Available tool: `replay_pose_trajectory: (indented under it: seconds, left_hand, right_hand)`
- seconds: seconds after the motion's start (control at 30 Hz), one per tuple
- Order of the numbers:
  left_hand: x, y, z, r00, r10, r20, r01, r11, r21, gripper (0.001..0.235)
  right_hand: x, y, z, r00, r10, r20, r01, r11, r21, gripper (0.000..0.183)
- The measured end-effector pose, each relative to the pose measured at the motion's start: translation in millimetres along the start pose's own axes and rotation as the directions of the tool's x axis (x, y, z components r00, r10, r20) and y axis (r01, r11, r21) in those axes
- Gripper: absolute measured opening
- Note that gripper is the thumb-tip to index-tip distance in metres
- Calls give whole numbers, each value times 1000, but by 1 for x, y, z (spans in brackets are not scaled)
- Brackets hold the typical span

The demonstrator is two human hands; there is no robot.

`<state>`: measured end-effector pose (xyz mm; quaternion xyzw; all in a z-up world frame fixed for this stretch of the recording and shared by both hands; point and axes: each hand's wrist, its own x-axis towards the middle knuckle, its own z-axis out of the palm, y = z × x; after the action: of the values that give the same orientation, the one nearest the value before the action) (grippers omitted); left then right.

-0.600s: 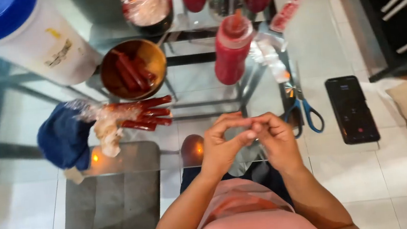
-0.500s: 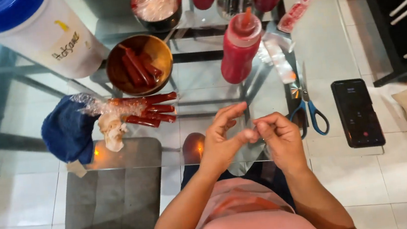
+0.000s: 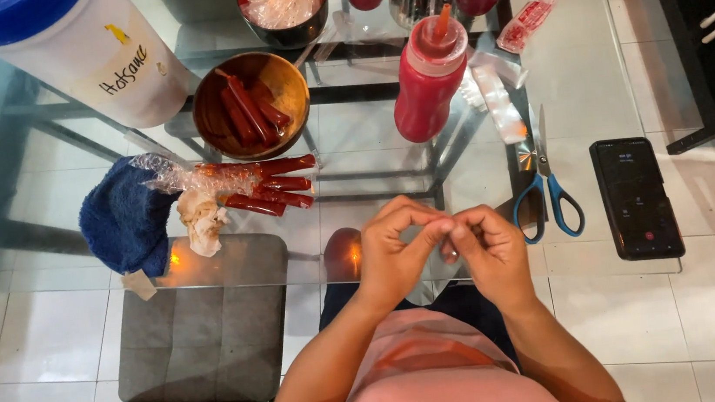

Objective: The person fills clear plastic casings with red paste from a squeeze bottle, then ties off the ends to form individual sausage links. They repeat this process multiple times, placing finished links on the table.

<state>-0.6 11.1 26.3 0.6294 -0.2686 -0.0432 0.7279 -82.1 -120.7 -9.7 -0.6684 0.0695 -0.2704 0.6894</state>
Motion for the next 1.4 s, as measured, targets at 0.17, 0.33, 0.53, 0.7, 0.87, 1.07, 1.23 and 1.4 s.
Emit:
replay_pose_trajectory:
  seconds: [0.17,0.33,0.53,0.7,0.87,1.07,1.23,1.4]
  left_hand:
    - [1,-23,2,989,144,-30,-140,982,125,32]
    - [9,-54,-5,911,406,72,-387,779,493,53]
    - [19,-75,-30,969,246,10,-201,765,611,29]
    - [11,-27,-34,949,-248,197,239,969,71,29]
    - [0,-31,-23,953,-214,216,217,976,10,20]
    - [0,-34,-12,979,-177,102,182,982,-40,12]
    - [-2,-42,-10,987,-154,41,156,985,-68,22]
    - [-1,-40,-11,991,-129,18,130,987,-96,18]
  right_hand:
    - [-9,21,-4,996,-5,90,8,999,-34,11]
    - [-6,51,-3,993,10,114,1,996,-92,20]
    - [-7,72,-6,994,105,-44,-105,994,1,19]
    - [-7,67,0,992,119,-49,-110,980,165,17]
    - [-8,65,-1,993,100,-59,-88,980,179,16]
    - [-8,59,-7,996,91,14,-92,991,98,21]
    - [-10,62,-9,998,55,21,-57,988,146,18]
    - [-11,67,-12,1000,10,7,-11,993,121,15]
